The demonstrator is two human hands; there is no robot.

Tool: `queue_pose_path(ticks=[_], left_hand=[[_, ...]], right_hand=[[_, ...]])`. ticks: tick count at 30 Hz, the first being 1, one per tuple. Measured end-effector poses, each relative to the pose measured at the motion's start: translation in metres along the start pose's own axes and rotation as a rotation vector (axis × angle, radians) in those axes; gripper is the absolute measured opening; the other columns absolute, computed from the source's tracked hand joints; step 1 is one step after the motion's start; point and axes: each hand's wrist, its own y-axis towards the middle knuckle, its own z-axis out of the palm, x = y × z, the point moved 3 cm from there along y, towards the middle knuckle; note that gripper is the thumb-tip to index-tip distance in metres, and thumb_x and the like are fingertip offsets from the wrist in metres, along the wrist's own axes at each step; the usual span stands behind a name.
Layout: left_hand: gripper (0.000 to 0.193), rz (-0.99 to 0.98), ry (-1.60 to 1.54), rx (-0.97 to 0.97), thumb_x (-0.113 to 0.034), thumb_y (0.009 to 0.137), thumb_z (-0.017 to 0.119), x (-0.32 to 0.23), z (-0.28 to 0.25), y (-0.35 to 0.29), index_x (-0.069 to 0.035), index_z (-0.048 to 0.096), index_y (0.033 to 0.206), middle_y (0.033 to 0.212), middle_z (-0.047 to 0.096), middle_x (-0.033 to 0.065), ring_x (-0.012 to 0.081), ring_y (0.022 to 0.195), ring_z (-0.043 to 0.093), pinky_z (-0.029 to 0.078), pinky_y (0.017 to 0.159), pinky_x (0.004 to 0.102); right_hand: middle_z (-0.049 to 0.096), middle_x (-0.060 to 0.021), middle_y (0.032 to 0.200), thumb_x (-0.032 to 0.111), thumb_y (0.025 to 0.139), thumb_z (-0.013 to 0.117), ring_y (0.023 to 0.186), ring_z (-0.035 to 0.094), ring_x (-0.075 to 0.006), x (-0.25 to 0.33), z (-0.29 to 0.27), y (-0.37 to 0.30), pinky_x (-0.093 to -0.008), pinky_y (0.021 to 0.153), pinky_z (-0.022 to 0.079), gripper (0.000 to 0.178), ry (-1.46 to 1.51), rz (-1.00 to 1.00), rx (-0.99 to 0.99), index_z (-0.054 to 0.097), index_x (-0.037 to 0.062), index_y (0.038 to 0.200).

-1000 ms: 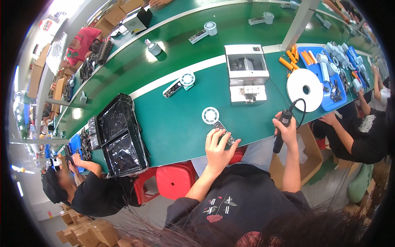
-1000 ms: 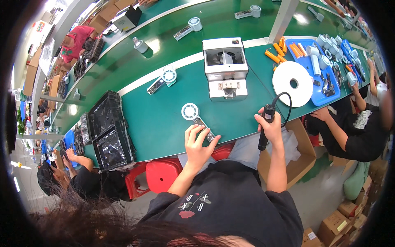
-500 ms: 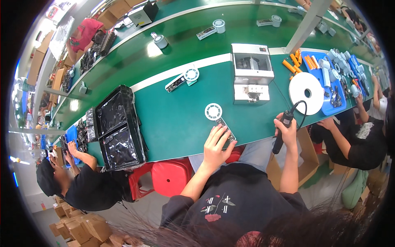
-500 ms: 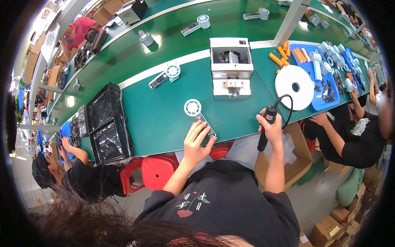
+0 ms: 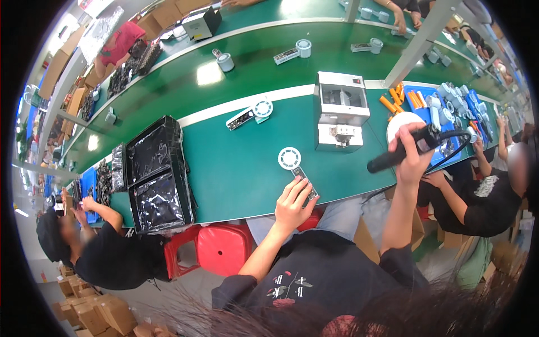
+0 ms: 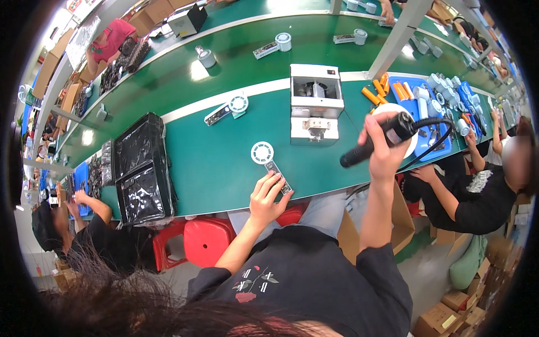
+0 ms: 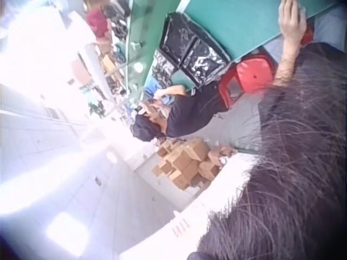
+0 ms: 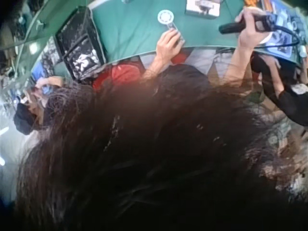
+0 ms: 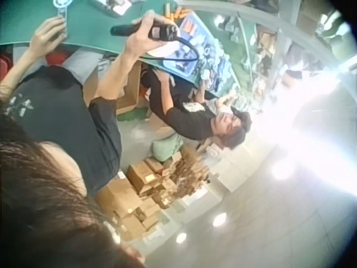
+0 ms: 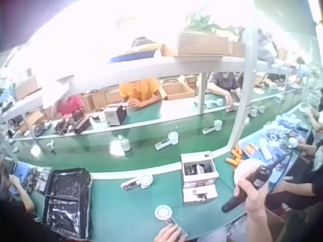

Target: Assemble electronic components using an electric screwdriver at a production station.

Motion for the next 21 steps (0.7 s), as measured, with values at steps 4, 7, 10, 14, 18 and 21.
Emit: queue_pose_path(ticks=[4, 7, 10, 14, 18, 21], left_hand=[[0.039, -0.023, -0.008, 0.0, -0.015, 0.069, 0.086, -0.004, 0.001, 0.004, -0.003, 0.071, 0.103, 0.112, 0.069, 0.0125, 0.0342, 0.112, 0.064, 0.055, 0.091, 0.0411], [0.038, -0.021, -0.014, -0.007, -0.015, 0.07, 0.085, -0.005, 0.002, 0.002, -0.003, 0.071, 0.103, 0.112, 0.069, 0.0123, 0.0342, 0.112, 0.063, 0.055, 0.091, 0.0411], [0.038, -0.023, -0.022, -0.026, -0.015, 0.07, 0.085, -0.002, 0.001, 0.003, -0.003, 0.071, 0.103, 0.113, 0.068, 0.0117, 0.0331, 0.113, 0.063, 0.055, 0.091, 0.0399], [0.038, -0.05, -0.02, -0.029, -0.016, 0.07, 0.086, -0.003, -0.009, 0.003, -0.003, 0.072, 0.104, 0.114, 0.068, 0.011, 0.0298, 0.114, 0.063, 0.055, 0.092, 0.0375], [0.039, -0.052, -0.028, -0.01, -0.017, 0.074, 0.083, -0.003, -0.01, 0.005, -0.002, 0.071, 0.108, 0.117, 0.067, 0.0104, 0.0289, 0.116, 0.062, 0.055, 0.092, 0.0369], [0.038, -0.027, -0.026, 0.004, -0.019, 0.077, 0.08, 0.0, -0.008, 0.004, -0.002, 0.07, 0.11, 0.118, 0.067, 0.0108, 0.0283, 0.118, 0.061, 0.055, 0.093, 0.0361]], right_hand=[[0.062, -0.0049, 0.067, 0.0, 0.086, 0.071, 0.053, 0.059, -0.0122, 0.013, 0.05, 0.037, -0.0247, 0.052, 0.045, 0.011, 0.041, -0.164, 0.034, 0.061, 0.0017, 0.083], [0.06, -0.0003, 0.061, 0.002, 0.086, 0.072, 0.05, 0.057, -0.008, -0.011, 0.074, 0.054, -0.0229, 0.049, 0.043, 0.016, -0.048, -0.146, 0.086, 0.06, 0.0029, 0.075], [0.058, -0.0007, 0.058, 0.003, 0.085, 0.073, 0.049, 0.056, -0.0083, -0.02, 0.087, 0.052, -0.0234, 0.049, 0.042, 0.018, -0.11, -0.095, 0.125, 0.059, 0.0032, 0.073], [0.059, -0.0018, 0.059, 0.002, 0.085, 0.072, 0.05, 0.058, -0.0099, -0.023, 0.097, 0.022, -0.0238, 0.049, 0.043, 0.016, -0.111, -0.048, 0.224, 0.059, 0.0024, 0.076], [0.062, -0.0061, 0.069, -0.005, 0.085, 0.069, 0.054, 0.06, -0.0118, -0.013, 0.115, -0.016, -0.0246, 0.052, 0.048, 0.012, 0.028, -0.009, 0.261, 0.058, 0.0, 0.085], [0.063, -0.0073, 0.073, -0.006, 0.084, 0.069, 0.056, 0.061, -0.0123, -0.011, 0.133, -0.03, -0.0246, 0.052, 0.048, 0.014, 0.065, -0.034, 0.283, 0.057, 0.0003, 0.088]])
